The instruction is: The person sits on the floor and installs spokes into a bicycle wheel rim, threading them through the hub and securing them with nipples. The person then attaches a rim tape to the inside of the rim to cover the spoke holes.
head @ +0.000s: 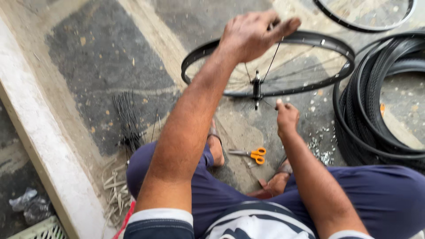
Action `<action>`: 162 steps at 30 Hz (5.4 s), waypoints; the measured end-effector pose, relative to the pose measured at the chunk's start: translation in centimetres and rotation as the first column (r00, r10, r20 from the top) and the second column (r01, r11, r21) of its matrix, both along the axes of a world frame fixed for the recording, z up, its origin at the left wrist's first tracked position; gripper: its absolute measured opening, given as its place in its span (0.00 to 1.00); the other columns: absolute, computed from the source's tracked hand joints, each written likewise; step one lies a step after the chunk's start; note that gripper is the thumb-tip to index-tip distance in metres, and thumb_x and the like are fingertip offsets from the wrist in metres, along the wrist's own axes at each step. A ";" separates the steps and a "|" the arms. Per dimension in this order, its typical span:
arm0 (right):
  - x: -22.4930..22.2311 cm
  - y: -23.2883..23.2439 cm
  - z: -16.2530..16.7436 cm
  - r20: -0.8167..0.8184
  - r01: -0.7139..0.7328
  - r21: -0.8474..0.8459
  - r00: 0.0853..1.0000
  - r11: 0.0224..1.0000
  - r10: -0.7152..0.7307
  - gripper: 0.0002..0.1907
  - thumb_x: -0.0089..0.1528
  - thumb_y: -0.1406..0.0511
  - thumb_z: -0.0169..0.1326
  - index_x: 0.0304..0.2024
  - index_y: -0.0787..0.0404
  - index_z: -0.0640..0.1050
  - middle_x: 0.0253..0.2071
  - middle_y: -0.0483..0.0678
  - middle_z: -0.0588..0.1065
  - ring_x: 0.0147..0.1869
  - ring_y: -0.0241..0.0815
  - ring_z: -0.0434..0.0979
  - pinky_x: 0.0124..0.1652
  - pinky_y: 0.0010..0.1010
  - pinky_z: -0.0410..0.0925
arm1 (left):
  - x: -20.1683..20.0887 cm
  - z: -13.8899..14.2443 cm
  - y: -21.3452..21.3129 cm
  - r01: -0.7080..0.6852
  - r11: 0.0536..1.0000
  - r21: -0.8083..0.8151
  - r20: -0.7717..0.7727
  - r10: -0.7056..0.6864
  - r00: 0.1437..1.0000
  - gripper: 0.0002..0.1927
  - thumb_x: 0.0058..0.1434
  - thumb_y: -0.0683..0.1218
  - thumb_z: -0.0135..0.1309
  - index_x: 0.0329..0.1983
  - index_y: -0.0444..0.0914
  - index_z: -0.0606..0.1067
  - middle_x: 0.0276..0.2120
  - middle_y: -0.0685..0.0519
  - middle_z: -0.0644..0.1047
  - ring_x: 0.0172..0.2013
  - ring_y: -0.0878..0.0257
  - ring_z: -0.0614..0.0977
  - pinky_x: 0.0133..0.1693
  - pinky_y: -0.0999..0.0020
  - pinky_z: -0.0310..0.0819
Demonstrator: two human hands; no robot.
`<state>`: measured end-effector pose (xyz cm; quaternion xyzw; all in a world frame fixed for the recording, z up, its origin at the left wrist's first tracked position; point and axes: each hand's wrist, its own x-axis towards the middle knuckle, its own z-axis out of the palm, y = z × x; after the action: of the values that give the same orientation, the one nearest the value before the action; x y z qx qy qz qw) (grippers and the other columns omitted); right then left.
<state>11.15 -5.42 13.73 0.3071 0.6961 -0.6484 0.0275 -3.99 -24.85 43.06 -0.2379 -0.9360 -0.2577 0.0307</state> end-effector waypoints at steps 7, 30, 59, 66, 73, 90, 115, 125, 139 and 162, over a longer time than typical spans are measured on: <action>-3.1 -1.6 5.3 -0.119 -0.368 0.705 0.781 0.606 0.613 0.27 0.52 0.52 0.68 0.52 0.52 0.80 0.42 0.46 0.79 0.43 0.46 0.78 0.43 0.37 0.72 | 0.0 0.6 1.0 0.052 0.994 0.098 -0.246 -0.026 0.969 0.40 0.59 0.78 0.38 0.52 0.44 0.76 0.47 0.50 0.79 0.49 0.55 0.81 0.50 0.54 0.74; -9.6 -0.4 2.0 -0.107 -0.447 0.719 0.686 0.533 0.719 0.12 0.57 0.64 0.57 0.44 0.57 0.79 0.46 0.51 0.78 0.47 0.60 0.77 0.43 0.48 0.71 | 5.2 -15.9 1.1 0.114 0.987 -0.117 0.517 -0.037 0.855 0.47 0.53 0.48 0.63 0.75 0.52 0.55 0.69 0.37 0.57 0.69 0.44 0.56 0.69 0.53 0.45; -6.0 11.3 15.1 0.530 -0.572 0.817 0.699 -0.069 0.480 0.27 0.66 0.41 0.50 0.33 0.54 0.83 0.35 0.47 0.78 0.40 0.44 0.80 0.41 0.39 0.73 | -0.3 -15.8 6.4 0.088 0.994 -0.058 0.065 -0.084 0.994 0.16 0.58 0.48 0.62 0.50 0.51 0.76 0.37 0.49 0.83 0.39 0.46 0.85 0.41 0.48 0.77; -6.2 12.2 9.3 0.565 -0.650 0.759 0.621 -0.048 0.543 0.23 0.62 0.43 0.51 0.34 0.51 0.84 0.35 0.46 0.79 0.43 0.48 0.81 0.42 0.41 0.73 | -4.2 -24.3 7.4 0.373 0.899 -0.228 0.367 -0.276 0.888 0.15 0.55 0.50 0.61 0.46 0.53 0.76 0.37 0.54 0.83 0.42 0.53 0.83 0.48 0.49 0.69; -6.5 11.6 3.1 0.633 -0.804 0.591 0.406 -0.073 0.660 0.30 0.65 0.39 0.45 0.33 0.54 0.81 0.35 0.49 0.80 0.44 0.49 0.82 0.44 0.41 0.74 | -8.4 -31.3 9.6 0.470 0.787 -0.401 0.360 -0.336 0.870 0.10 0.65 0.46 0.49 0.44 0.56 0.78 0.43 0.61 0.81 0.54 0.61 0.74 0.63 0.50 0.51; -3.7 8.4 -5.9 0.646 -0.933 0.256 0.359 0.251 0.674 0.30 0.64 0.41 0.47 0.40 0.58 0.82 0.44 0.59 0.80 0.54 0.58 0.78 0.53 0.49 0.70 | -1.7 -39.5 9.5 -0.309 0.949 -0.066 -0.158 0.296 0.942 0.27 0.53 0.42 0.53 0.59 0.47 0.71 0.59 0.50 0.73 0.64 0.48 0.70 0.68 0.51 0.55; -11.6 3.8 -13.7 0.266 -0.507 0.511 0.861 0.695 0.433 0.15 0.66 0.59 0.60 0.41 0.67 0.81 0.40 0.60 0.79 0.45 0.56 0.78 0.46 0.45 0.69 | 4.4 -45.4 6.3 -0.510 0.783 0.357 0.606 0.221 0.764 0.31 0.47 0.44 0.67 0.56 0.39 0.73 0.43 0.50 0.79 0.41 0.58 0.82 0.47 0.63 0.79; -10.7 1.9 -14.8 0.195 -0.214 -0.261 0.944 0.941 0.268 0.09 0.62 0.66 0.61 0.45 0.59 0.81 0.35 0.39 0.77 0.34 0.29 0.68 0.32 0.23 0.63 | 3.9 -45.5 6.0 -0.610 0.764 0.210 0.793 0.232 0.563 0.15 0.53 0.45 0.67 0.43 0.38 0.80 0.35 0.52 0.85 0.37 0.62 0.87 0.41 0.67 0.80; -11.7 1.9 -13.6 0.257 0.002 -0.614 0.946 0.790 0.197 0.03 0.64 0.67 0.58 0.39 0.58 0.76 0.23 0.37 0.67 0.21 0.28 0.60 0.21 0.22 0.55 | 1.3 -45.2 4.9 -0.685 0.698 0.208 0.943 0.041 0.329 0.09 0.58 0.43 0.64 0.39 0.32 0.83 0.28 0.51 0.82 0.26 0.65 0.79 0.28 0.67 0.73; -13.2 4.3 -13.4 0.263 -0.554 0.050 0.810 0.831 0.524 0.14 0.58 0.62 0.62 0.41 0.65 0.83 0.36 0.47 0.82 0.40 0.38 0.78 0.40 0.31 0.71 | 2.3 -45.6 5.6 -0.706 0.611 0.357 0.927 -0.140 0.348 0.16 0.51 0.44 0.68 0.41 0.32 0.81 0.34 0.51 0.83 0.31 0.65 0.80 0.33 0.69 0.73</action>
<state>-2.01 -1.14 0.30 0.1733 0.7851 -0.5273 0.2748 -1.68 -19.24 -2.57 0.1630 -0.6354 -0.6763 -0.3352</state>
